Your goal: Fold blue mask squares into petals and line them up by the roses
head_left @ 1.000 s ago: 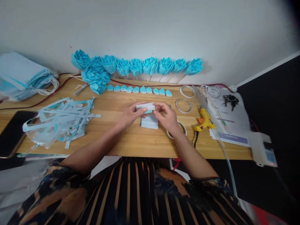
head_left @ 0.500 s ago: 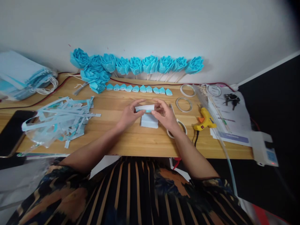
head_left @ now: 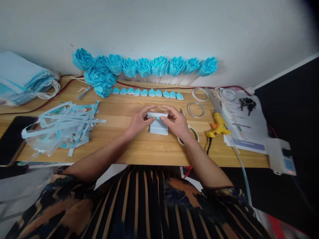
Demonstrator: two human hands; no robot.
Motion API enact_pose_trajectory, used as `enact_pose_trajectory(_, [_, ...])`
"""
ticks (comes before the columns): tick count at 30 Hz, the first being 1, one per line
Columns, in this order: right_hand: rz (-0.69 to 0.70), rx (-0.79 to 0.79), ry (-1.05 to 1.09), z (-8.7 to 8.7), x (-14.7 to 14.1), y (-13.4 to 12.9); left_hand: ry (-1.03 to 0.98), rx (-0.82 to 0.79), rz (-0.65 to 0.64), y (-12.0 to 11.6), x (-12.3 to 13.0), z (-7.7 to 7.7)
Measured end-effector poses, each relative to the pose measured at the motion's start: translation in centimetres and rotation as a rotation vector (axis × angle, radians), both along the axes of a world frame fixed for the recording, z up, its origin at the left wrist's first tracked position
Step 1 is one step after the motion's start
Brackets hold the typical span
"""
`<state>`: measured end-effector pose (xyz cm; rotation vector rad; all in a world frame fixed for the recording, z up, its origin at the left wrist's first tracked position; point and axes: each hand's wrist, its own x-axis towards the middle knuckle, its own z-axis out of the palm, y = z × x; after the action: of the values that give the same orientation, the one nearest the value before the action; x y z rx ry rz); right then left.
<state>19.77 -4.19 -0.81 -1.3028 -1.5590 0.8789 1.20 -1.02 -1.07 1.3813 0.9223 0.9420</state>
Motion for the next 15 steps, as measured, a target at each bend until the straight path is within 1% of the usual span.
enact_pose_trajectory(4, [-0.026, -0.005, -0.003, -0.47, 0.28, 0.16, -0.043, -0.001, -0.020, 0.37, -0.02, -0.70])
enact_pose_trajectory(8, [-0.032, -0.005, -0.001, -0.82, 0.45, 0.21, -0.070, -0.003, -0.002, 0.48, 0.02, -0.88])
enact_pose_trajectory(12, [-0.011, -0.011, 0.003, -0.39, 0.27, 0.16, -0.104, 0.006, 0.030, 0.41, -0.01, -0.53])
enact_pose_trajectory(15, [0.017, -0.004, -0.040, 0.17, 0.03, 0.05, -0.121, 0.025, 0.054, 0.38, -0.03, -0.25])
